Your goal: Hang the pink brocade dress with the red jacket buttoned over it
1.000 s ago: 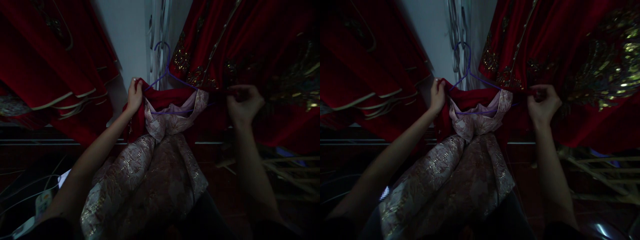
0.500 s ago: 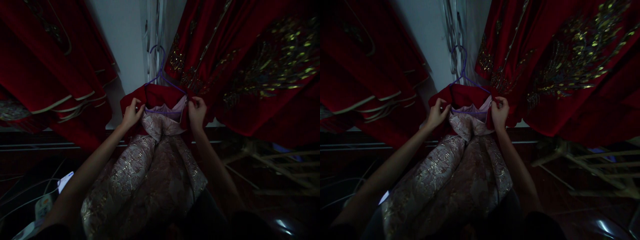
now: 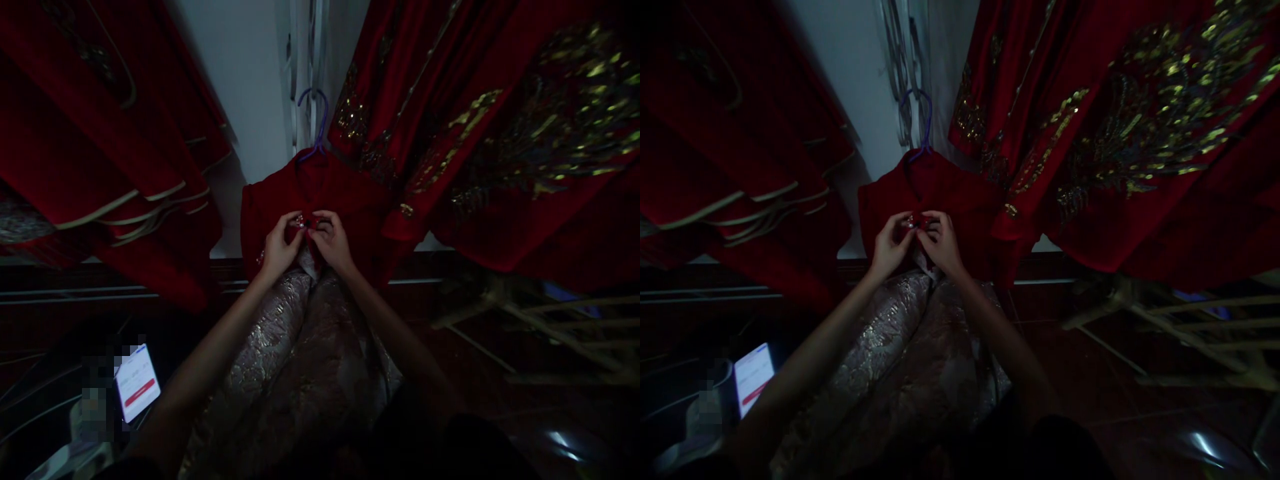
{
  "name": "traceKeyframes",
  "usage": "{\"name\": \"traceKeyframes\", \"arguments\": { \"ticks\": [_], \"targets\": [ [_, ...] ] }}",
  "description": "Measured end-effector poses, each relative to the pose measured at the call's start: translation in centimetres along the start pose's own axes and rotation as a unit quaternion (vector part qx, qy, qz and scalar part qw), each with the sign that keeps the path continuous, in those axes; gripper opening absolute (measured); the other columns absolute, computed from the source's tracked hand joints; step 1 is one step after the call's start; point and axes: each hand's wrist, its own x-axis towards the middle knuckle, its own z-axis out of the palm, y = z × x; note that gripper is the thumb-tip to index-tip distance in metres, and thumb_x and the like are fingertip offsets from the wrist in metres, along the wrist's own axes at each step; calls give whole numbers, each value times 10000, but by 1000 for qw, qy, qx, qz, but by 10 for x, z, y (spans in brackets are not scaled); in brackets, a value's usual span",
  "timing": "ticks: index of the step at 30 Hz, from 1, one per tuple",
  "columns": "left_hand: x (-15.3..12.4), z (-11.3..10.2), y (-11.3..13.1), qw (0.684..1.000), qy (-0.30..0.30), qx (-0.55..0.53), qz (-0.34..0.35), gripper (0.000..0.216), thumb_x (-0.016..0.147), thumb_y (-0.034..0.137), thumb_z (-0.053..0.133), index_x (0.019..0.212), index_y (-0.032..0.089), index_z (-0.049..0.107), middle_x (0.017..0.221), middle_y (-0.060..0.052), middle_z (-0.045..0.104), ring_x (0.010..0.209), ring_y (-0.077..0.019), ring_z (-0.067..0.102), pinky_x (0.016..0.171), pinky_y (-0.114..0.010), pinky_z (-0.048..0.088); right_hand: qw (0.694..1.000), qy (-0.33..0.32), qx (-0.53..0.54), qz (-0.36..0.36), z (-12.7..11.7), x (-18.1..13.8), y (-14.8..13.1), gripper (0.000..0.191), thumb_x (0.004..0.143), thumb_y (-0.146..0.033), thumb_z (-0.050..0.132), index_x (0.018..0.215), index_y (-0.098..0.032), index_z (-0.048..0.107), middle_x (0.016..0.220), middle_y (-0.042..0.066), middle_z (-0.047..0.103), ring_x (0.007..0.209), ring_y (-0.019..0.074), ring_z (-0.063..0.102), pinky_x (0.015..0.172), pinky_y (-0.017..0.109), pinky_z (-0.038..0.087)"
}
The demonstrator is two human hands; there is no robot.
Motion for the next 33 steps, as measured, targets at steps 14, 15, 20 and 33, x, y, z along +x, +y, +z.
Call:
{"name": "traceKeyframes", "arguments": {
  "ticks": [14,15,20,33],
  "targets": [
    [11,-2,12,998,-35,46,-21,151,767,171,608,914,189,578,892,-8,653,823,-130,629,774,-254,483,996,-18,-66,-52,-15,0,3,230,874,-367,535,1038,-230,620,1076,45,585,907,132,612,818,272,537],
    [11,-2,12,999,-35,35,-21,166,757,167,616,915,189,568,895,-10,648,827,-130,629,774,-254,487,996,-13,-72,-58,-17,1,3,226,871,-368,547,1031,-229,625,1066,44,588,910,132,612,830,274,533],
    [12,-2,9,999,-47,-19,-16,175,754,165,611,913,188,541,901,-16,625,846,-126,623,790,-258,499,996,-27,-64,-62,-25,5,3,216,871,-351,566,1035,-227,635,1061,43,602,905,132,625,833,282,538],
    [23,-14,26,984,-152,89,-6,141,785,194,577,924,180,596,882,-25,700,809,-137,672,730,-243,524,980,-32,-142,-136,-27,2,-13,262,920,-354,510,1092,-250,677,1060,52,600,950,136,622,836,276,555]
  ]
}}
